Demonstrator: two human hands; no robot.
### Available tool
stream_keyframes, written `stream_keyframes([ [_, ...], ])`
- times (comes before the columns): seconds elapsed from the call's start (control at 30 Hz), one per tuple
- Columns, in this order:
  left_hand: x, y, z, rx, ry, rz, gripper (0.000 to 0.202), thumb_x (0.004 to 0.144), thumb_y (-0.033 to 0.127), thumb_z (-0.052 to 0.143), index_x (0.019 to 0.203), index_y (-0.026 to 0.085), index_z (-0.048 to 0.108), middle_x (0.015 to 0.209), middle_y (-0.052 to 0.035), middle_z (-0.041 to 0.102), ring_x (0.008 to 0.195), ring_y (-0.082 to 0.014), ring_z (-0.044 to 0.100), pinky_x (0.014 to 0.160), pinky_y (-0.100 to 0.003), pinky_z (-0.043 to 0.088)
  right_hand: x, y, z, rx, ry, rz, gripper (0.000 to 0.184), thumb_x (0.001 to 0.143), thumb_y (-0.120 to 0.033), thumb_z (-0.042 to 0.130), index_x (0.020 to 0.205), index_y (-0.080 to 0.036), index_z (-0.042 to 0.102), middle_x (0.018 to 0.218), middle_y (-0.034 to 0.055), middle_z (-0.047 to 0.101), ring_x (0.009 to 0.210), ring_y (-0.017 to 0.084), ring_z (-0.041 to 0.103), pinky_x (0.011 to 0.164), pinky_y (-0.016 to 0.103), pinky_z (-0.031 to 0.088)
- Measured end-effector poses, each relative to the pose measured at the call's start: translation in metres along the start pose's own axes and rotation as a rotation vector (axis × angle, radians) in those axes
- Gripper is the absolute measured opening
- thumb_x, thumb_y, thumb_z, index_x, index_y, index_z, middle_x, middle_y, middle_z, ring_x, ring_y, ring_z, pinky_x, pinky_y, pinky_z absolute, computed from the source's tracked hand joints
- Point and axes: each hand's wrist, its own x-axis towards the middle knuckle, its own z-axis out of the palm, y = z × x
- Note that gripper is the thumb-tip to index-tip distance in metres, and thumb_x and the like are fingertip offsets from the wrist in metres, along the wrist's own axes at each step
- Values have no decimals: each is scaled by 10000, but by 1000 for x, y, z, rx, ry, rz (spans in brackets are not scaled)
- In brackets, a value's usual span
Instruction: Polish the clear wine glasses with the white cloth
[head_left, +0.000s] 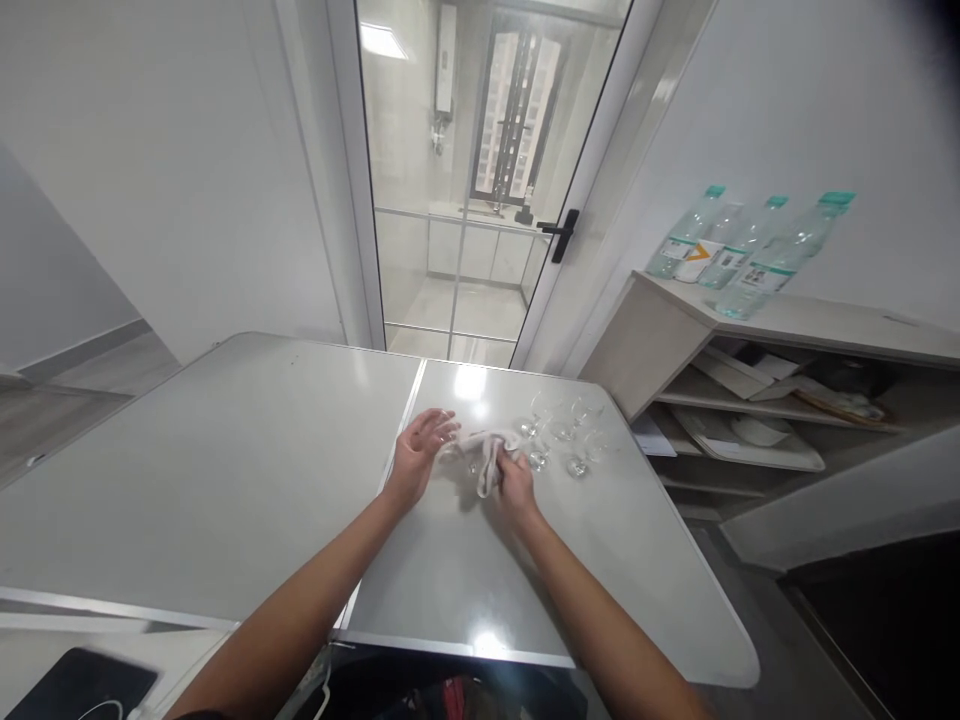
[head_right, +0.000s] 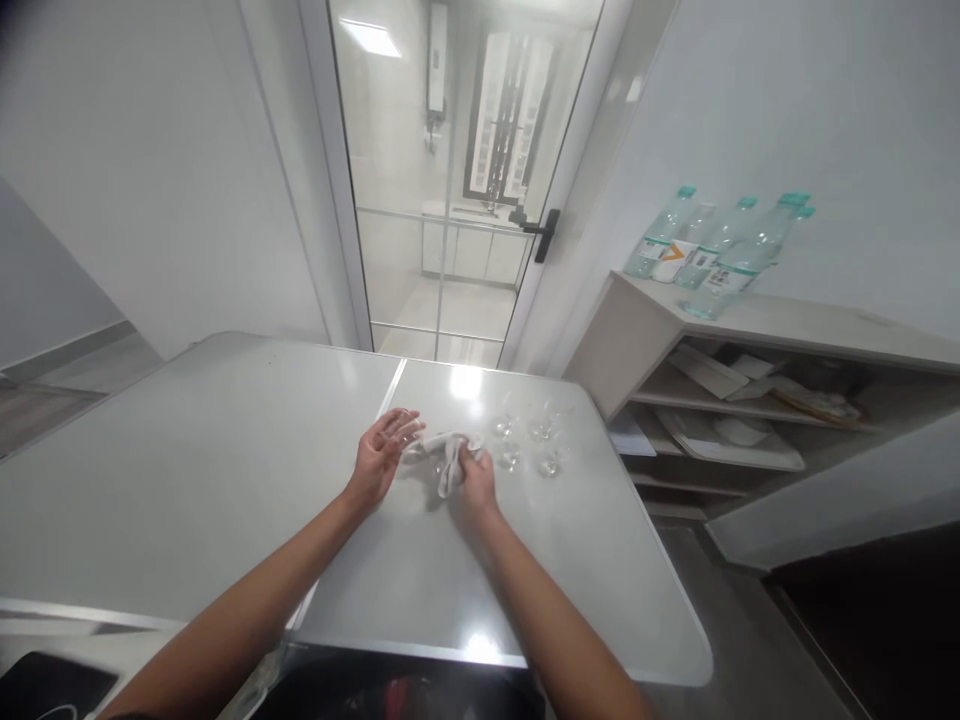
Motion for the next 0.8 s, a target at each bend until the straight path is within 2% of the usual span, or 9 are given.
stream_keyframes([
  [0.07, 4, 3, -2, -5, 53, 86, 576, 774, 445, 871, 1250, 230, 630, 1381, -161, 642, 1194, -311, 691, 1048, -455, 523, 5, 0, 0, 92, 144, -36, 471, 725, -567, 849, 979, -187, 733, 891, 28, 761, 802, 187, 694, 757, 289, 562],
  [0.1, 4, 4, -2, 0, 53, 107, 581, 764, 435, 881, 1248, 243, 626, 1385, -149, 635, 1217, -314, 679, 1062, -459, 517, 6, -1, 0, 126, 128, 2, 465, 732, -549, 850, 1004, -190, 734, 933, 36, 769, 838, 197, 706, 786, 303, 570],
  [0.2, 0, 4, 3, 34, -28, 118, 636, 719, 425, 915, 1253, 259, 613, 1375, -136, 634, 1261, -333, 653, 1085, -487, 511, 3, -1, 4, 171, -131, 169, 438, 759, -510, 832, 1041, -190, 730, 988, 69, 781, 883, 242, 724, 808, 368, 587],
  [0.27, -5, 2, 7, 78, -109, 114, 661, 687, 380, 940, 1248, 253, 614, 1352, -131, 651, 1265, -336, 650, 1102, -514, 504, 0, 2, 6, 162, -237, 205, 414, 737, -457, 847, 1036, -197, 726, 995, 72, 785, 885, 253, 727, 816, 384, 584],
  [0.4, -14, -4, 11, 239, -307, 123, 637, 646, 214, 957, 1207, 232, 657, 1281, -123, 705, 1253, -321, 659, 1114, -525, 500, 2, 13, 3, 33, -167, 104, 344, 677, -347, 849, 961, -181, 749, 930, 65, 789, 834, 237, 713, 790, 354, 560],
  [0.5, -17, -7, 11, 335, -399, 145, 630, 632, 187, 957, 1198, 222, 683, 1258, -139, 722, 1256, -326, 656, 1084, -518, 525, 10, 21, -7, -133, -87, 41, 306, 641, -304, 831, 902, -160, 761, 852, 57, 779, 765, 222, 684, 714, 327, 536],
  [0.6, -17, -7, 11, 355, -381, 161, 648, 622, 187, 962, 1205, 215, 680, 1254, -146, 725, 1239, -320, 666, 1065, -508, 544, 15, 25, -15, -218, -8, 14, 309, 619, -303, 860, 863, -151, 746, 801, 45, 758, 699, 194, 653, 659, 302, 510],
  [0.67, -17, -5, 11, 339, -358, 164, 647, 620, 183, 963, 1200, 215, 677, 1254, -141, 726, 1236, -315, 668, 1070, -502, 543, 15, 24, -15, -182, 10, 15, 322, 624, -322, 877, 860, -154, 736, 797, 42, 754, 687, 185, 650, 656, 297, 509],
  [0.8, -16, -3, 12, 310, -368, 148, 630, 636, 180, 955, 1203, 219, 682, 1272, -134, 722, 1253, -320, 658, 1086, -502, 530, 9, 18, -7, -21, -95, 85, 354, 618, -305, 862, 924, -164, 754, 866, 58, 776, 746, 198, 684, 708, 314, 540],
])
